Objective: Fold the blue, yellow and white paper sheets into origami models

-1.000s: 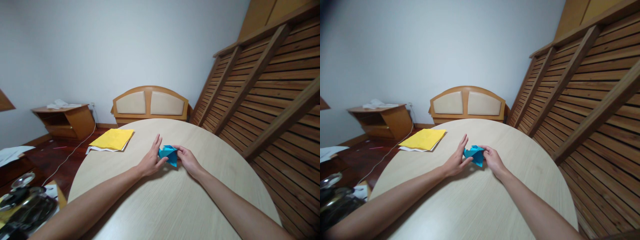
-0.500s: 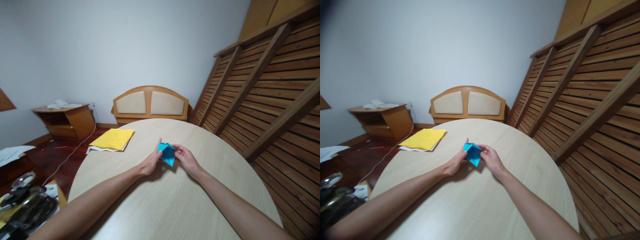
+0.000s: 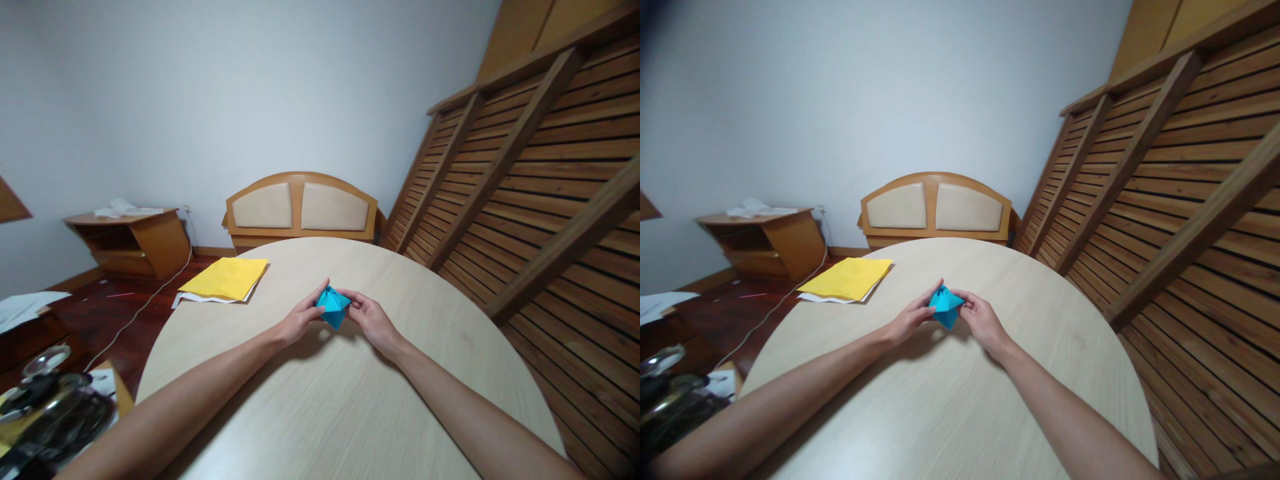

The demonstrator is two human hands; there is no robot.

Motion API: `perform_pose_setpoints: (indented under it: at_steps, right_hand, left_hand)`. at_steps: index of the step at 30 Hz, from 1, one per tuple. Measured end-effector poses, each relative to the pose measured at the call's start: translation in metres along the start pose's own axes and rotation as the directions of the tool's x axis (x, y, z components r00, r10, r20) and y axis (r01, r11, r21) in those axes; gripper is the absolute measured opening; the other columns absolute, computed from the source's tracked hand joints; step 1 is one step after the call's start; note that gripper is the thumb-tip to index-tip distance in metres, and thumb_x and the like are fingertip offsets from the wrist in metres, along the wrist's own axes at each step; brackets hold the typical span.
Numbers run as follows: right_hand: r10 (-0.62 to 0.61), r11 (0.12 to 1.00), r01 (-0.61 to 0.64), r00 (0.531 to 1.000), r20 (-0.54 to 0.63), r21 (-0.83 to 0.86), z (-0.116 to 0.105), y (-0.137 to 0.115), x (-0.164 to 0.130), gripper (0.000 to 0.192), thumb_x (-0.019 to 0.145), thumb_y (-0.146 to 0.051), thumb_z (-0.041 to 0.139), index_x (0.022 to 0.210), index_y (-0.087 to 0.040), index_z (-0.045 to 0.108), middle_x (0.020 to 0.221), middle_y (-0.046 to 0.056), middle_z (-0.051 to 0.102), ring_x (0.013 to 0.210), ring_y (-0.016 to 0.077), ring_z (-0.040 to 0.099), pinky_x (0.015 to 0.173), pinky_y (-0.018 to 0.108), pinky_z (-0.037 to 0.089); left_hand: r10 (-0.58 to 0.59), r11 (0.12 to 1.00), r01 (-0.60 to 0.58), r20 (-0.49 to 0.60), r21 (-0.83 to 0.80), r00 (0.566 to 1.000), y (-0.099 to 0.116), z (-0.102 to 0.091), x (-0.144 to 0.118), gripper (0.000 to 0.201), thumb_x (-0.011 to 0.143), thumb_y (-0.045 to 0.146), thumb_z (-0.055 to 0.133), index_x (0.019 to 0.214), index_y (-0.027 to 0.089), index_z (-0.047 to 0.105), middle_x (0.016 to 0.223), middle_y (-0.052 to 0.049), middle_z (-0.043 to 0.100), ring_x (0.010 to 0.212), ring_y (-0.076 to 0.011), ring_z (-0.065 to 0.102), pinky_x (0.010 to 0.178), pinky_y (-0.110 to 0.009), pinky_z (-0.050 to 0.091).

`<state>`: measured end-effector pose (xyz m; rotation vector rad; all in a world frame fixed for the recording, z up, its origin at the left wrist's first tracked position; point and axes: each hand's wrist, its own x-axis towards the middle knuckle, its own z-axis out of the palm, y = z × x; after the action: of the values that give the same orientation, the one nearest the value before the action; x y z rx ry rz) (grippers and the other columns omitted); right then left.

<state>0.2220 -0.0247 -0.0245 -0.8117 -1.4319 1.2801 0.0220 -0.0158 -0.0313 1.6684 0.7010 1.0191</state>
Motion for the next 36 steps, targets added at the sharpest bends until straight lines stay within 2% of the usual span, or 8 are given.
perform_pose_setpoints:
  at_steps: [7, 12, 17, 20, 24, 27, 32, 36]
  right_hand:
    - [-0.015, 0.999, 0.014, 1.000, -0.017, -0.051, -0.002, 0.004, 0.003, 0.033, 0.075, -0.034, 0.073, 0.106, -0.024, 0.076, 0.126, 0.006, 0.068, 0.122, 0.0253, 0.058, 0.109, 0.044, 0.040]
    - [0.062, 0.997, -0.063, 0.998, -0.010, -0.047, -0.003, 0.003, 0.001, 0.027, 0.077, -0.034, 0.066, 0.098, -0.021, 0.077, 0.113, 0.008, 0.074, 0.103, 0.0242, 0.067, 0.091, 0.039, 0.051]
    - [-0.002, 0.987, -0.007, 0.999, -0.053, -0.162, -0.002, 0.005, 0.000, 0.034, 0.071, -0.036, 0.076, 0.098, -0.017, 0.071, 0.100, 0.008, 0.074, 0.086, 0.0202, 0.067, 0.080, 0.036, 0.053]
    - [-0.022, 0.991, 0.014, 0.998, -0.062, -0.131, 0.001, 0.007, -0.002, 0.045, 0.069, -0.034, 0.080, 0.107, -0.018, 0.063, 0.096, 0.006, 0.071, 0.085, 0.0192, 0.067, 0.078, 0.034, 0.053]
    - [-0.021, 0.992, 0.015, 0.999, -0.042, -0.128, 0.004, 0.007, -0.005, 0.053, 0.072, -0.036, 0.079, 0.118, -0.019, 0.057, 0.087, 0.002, 0.067, 0.081, 0.0181, 0.066, 0.074, 0.032, 0.053]
    - [-0.014, 0.989, 0.013, 1.000, -0.008, -0.147, 0.004, 0.009, -0.004, 0.044, 0.073, -0.038, 0.078, 0.109, -0.018, 0.062, 0.094, 0.005, 0.068, 0.087, 0.0193, 0.066, 0.077, 0.032, 0.053]
    - [-0.003, 0.980, 0.005, 1.000, 0.010, -0.199, 0.002, 0.011, -0.002, 0.036, 0.075, -0.044, 0.077, 0.095, -0.017, 0.064, 0.092, 0.004, 0.069, 0.084, 0.0191, 0.065, 0.076, 0.032, 0.051]
    - [0.038, 0.981, -0.027, 0.998, 0.053, -0.192, 0.005, 0.006, -0.005, 0.038, 0.076, -0.050, 0.074, 0.090, -0.017, 0.060, 0.081, 0.002, 0.069, 0.074, 0.0175, 0.064, 0.067, 0.029, 0.049]
  left_hand:
    - [0.062, 0.998, -0.062, -0.021, 0.009, 0.998, -0.010, -0.001, 0.003, 0.074, 0.084, 0.025, 0.066, 0.151, 0.026, 0.036, 0.149, -0.013, 0.046, 0.130, -0.0277, 0.050, 0.101, -0.043, 0.047]
    - [0.057, 0.994, -0.061, -0.052, -0.089, 0.997, -0.005, 0.001, 0.003, 0.078, 0.080, 0.030, 0.075, 0.150, 0.028, 0.038, 0.150, -0.017, 0.043, 0.130, -0.0306, 0.050, 0.099, -0.045, 0.048]
    - [-0.004, 0.983, -0.006, -0.051, -0.184, 0.999, -0.003, 0.004, 0.003, 0.091, 0.075, 0.033, 0.081, 0.151, 0.024, 0.033, 0.114, -0.013, 0.068, 0.097, -0.0220, 0.066, 0.082, -0.036, 0.052]
    - [-0.051, 0.984, 0.038, -0.071, -0.176, 0.996, -0.002, 0.005, 0.002, 0.090, 0.074, 0.039, 0.082, 0.149, 0.018, 0.036, 0.092, -0.008, 0.070, 0.079, -0.0171, 0.065, 0.072, -0.031, 0.050]
    - [-0.084, 0.995, 0.078, -0.111, -0.059, 0.990, 0.003, 0.005, 0.004, 0.059, 0.073, 0.050, 0.079, 0.114, 0.009, 0.067, 0.085, -0.010, 0.070, 0.074, -0.0173, 0.062, 0.067, -0.029, 0.048]
    - [-0.099, 0.995, 0.101, -0.124, 0.012, 0.987, 0.007, 0.005, 0.005, 0.049, 0.074, 0.054, 0.077, 0.092, 0.008, 0.071, 0.082, -0.010, 0.070, 0.070, -0.0168, 0.061, 0.064, -0.027, 0.047]
    - [-0.052, 0.988, 0.070, -0.135, 0.139, 0.990, 0.007, 0.008, 0.003, 0.043, 0.081, 0.052, 0.068, 0.088, 0.009, 0.068, 0.076, -0.007, 0.068, 0.064, -0.0142, 0.057, 0.058, -0.024, 0.044]
    - [-0.002, 0.912, 0.054, -0.129, 0.406, 0.992, 0.008, 0.010, -0.001, 0.036, 0.089, 0.046, 0.058, 0.094, 0.012, 0.068, 0.069, -0.003, 0.064, 0.057, -0.0126, 0.052, 0.052, -0.022, 0.037]
